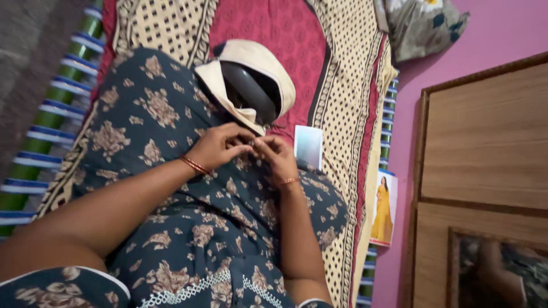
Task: The person disassembles and adjusts components of a safety helmet, including removing and handling the internal harness, and using metal wrenches to tighten or manipulate small fasteners on the helmet shell.
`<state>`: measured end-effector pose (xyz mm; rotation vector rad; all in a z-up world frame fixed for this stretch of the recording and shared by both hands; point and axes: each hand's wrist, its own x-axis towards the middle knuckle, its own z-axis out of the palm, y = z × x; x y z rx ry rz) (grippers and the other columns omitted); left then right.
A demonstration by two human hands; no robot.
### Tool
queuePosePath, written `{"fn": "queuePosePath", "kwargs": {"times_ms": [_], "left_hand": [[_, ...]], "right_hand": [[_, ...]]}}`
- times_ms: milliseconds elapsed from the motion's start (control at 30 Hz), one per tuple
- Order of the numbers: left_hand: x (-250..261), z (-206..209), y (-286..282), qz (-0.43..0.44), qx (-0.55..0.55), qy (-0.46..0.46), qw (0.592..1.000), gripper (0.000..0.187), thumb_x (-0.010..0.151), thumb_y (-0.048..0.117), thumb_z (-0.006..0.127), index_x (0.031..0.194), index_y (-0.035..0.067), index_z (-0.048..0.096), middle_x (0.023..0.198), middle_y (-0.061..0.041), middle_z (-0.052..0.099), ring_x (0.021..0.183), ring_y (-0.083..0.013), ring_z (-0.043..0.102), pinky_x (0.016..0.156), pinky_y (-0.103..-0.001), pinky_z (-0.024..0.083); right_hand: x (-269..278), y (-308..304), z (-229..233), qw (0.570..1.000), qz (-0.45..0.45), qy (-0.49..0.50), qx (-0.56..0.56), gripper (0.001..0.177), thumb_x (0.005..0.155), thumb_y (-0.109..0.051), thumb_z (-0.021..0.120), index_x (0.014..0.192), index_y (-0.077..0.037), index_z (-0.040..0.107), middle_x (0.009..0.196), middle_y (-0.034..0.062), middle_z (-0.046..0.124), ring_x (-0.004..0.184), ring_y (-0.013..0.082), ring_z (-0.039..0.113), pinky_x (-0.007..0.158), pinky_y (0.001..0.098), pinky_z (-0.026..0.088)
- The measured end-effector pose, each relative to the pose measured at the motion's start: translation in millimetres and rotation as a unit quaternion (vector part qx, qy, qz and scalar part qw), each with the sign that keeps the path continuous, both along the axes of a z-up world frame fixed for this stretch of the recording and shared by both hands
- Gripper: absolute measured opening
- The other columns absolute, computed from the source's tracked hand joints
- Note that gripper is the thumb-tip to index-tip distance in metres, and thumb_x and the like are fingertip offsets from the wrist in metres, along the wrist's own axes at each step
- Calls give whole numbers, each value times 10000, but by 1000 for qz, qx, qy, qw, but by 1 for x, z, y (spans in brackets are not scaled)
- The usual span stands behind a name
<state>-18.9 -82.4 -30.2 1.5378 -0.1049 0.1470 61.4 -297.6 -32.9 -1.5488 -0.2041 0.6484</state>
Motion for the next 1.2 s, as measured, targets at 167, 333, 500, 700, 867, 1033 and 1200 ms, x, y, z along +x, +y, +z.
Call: {"fn": "queuePosePath", "kwargs": {"times_ms": [167, 333, 500, 700, 867, 1033, 1200], "left_hand": [[5, -22, -7, -5, -72, 78, 994, 204, 890, 71, 756, 1082, 8, 733, 935, -50, 778, 817, -106, 735, 708, -270, 607], [13, -26, -3, 0, -73, 105, 992, 218, 897, 86, 747, 1099, 11, 781, 945, -54, 806, 800, -99, 729, 696, -269, 601], [18, -31, -3, -18, -138, 146, 979, 226, 878, 81, 740, 1089, 11, 783, 916, -64, 812, 785, -117, 744, 693, -283, 613], [20, -45, -3, -19, -167, 141, 975, 228, 874, 60, 759, 1088, -13, 790, 939, -78, 809, 817, -113, 738, 741, -278, 606], [20, -45, -3, -19, -220, 129, 967, 250, 846, 30, 763, 1093, -10, 775, 956, -71, 810, 846, -118, 761, 770, -273, 614], [14, -36, 0, -27, -217, 166, 962, 251, 860, 36, 761, 1106, -3, 787, 949, -79, 805, 812, -106, 737, 739, -268, 602], [16, -35, 0, -27, -204, 180, 962, 250, 863, 56, 761, 1102, -15, 783, 963, -91, 810, 812, -110, 746, 745, -263, 605]], "right_hand": [[-3, 1, -2, 1000, 6, -20, 0, 171, 952, -122, 746, 1057, 11, 719, 931, 55, 747, 842, 120, 682, 785, 262, 542], [-1, 6, 4, 999, 3, -27, 29, 202, 875, -31, 783, 1054, -5, 692, 986, 82, 757, 912, 155, 711, 840, 291, 562], [3, 4, -6, 995, 12, -22, 93, 256, 837, 41, 787, 1034, -20, 636, 1047, 82, 727, 972, 164, 710, 892, 312, 573], [2, 5, -4, 995, 21, -40, 91, 222, 891, 14, 755, 1084, -21, 650, 1049, 76, 729, 966, 151, 705, 891, 301, 578], [2, 6, -1, 1000, 22, -8, 17, 193, 978, -166, 675, 1113, -28, 675, 961, 60, 741, 843, 132, 705, 730, 270, 575], [-4, 5, 5, 997, 57, -43, -18, 215, 1003, -186, 686, 1086, 10, 713, 926, 67, 747, 799, 122, 687, 702, 246, 549], [-7, 7, 12, 996, 49, -74, 26, 156, 934, -60, 747, 1060, 10, 688, 987, 58, 749, 899, 124, 697, 796, 264, 558]]}}
